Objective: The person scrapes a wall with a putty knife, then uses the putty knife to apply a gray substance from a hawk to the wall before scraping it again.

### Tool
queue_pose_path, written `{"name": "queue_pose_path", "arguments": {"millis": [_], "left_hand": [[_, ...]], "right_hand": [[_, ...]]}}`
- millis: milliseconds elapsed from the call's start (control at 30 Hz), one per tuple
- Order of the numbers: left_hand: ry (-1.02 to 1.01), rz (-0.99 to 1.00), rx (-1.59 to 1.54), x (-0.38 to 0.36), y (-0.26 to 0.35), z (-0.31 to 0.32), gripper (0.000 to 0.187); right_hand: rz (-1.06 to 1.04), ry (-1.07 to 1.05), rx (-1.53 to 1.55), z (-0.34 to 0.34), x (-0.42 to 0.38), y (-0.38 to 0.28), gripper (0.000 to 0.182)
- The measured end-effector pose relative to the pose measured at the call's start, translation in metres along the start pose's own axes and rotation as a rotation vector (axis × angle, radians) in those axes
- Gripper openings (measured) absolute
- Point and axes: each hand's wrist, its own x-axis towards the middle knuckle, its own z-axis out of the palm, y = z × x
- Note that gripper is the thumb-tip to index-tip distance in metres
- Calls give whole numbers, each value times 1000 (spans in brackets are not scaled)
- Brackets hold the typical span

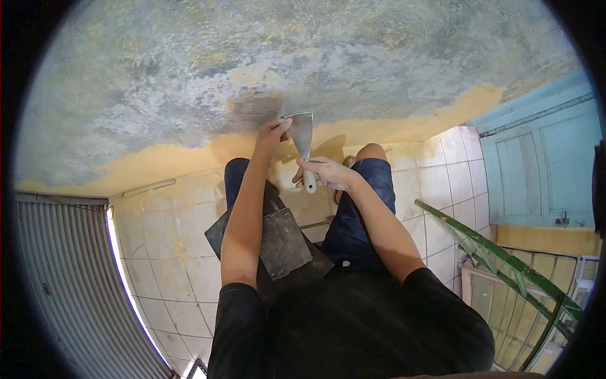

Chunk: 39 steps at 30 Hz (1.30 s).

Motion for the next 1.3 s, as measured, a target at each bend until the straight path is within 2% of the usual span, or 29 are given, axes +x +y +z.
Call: {"name": "queue_pose_path", "arguments": {"millis": [100, 167, 200, 267, 300, 367, 400, 467, 600, 667, 700, 767, 800, 867, 1000, 1167, 1300], "left_hand": [[46, 13, 120, 7, -8, 7, 27], [12, -212, 310, 12, -25, 8, 24], [4, -215, 310, 15, -33, 8, 24], [-138, -387, 568, 21, -46, 8, 26], [-146, -391, 572, 20, -49, 10, 26], [-146, -213, 320, 15, -55, 14, 23], [-151, -218, 323, 16, -56, 16, 23], [-201, -317, 444, 20, -55, 18, 25], [-228, -315, 298, 21, -66, 33, 29], [-223, -459, 267, 17, -57, 48, 29], [-229, -465, 272, 18, -59, 54, 29], [-186, -514, 216, 18, -64, 62, 26], [-189, -522, 220, 20, -66, 62, 26], [-351, -475, 303, 25, -68, 61, 22], [-348, -473, 287, 30, -77, 67, 22], [-190, -409, 262, 23, -63, 83, 22], [-269, -379, 287, 29, -74, 81, 23]], "right_hand": [[-6, 16, -31, -8, -1, 10, 40], [115, 39, -15, -16, -6, 14, 34], [116, 46, -10, -19, -9, 16, 34], [159, 121, 11, -24, -12, 21, 31], [159, 126, 19, -28, -12, 24, 31], [188, 213, 93, -35, -10, 29, 31], [189, 216, 100, -38, -9, 31, 31], [183, 229, 377, -43, -6, 35, 23], [158, 366, 539, -27, -5, 24, 18], [134, 517, 595, -22, -3, 13, 13], [135, 520, 603, -27, 4, 18, 13], [-78, 526, 610, -38, 19, 35, 18], [-75, 529, 618, -34, 18, 33, 18], [-171, 648, 651, -26, 16, 29, 17], [-196, 642, 655, -36, 19, 34, 16], [-127, 696, 868, -45, 24, 33, 17], [-144, 579, 907, -48, 21, 34, 17]]}}
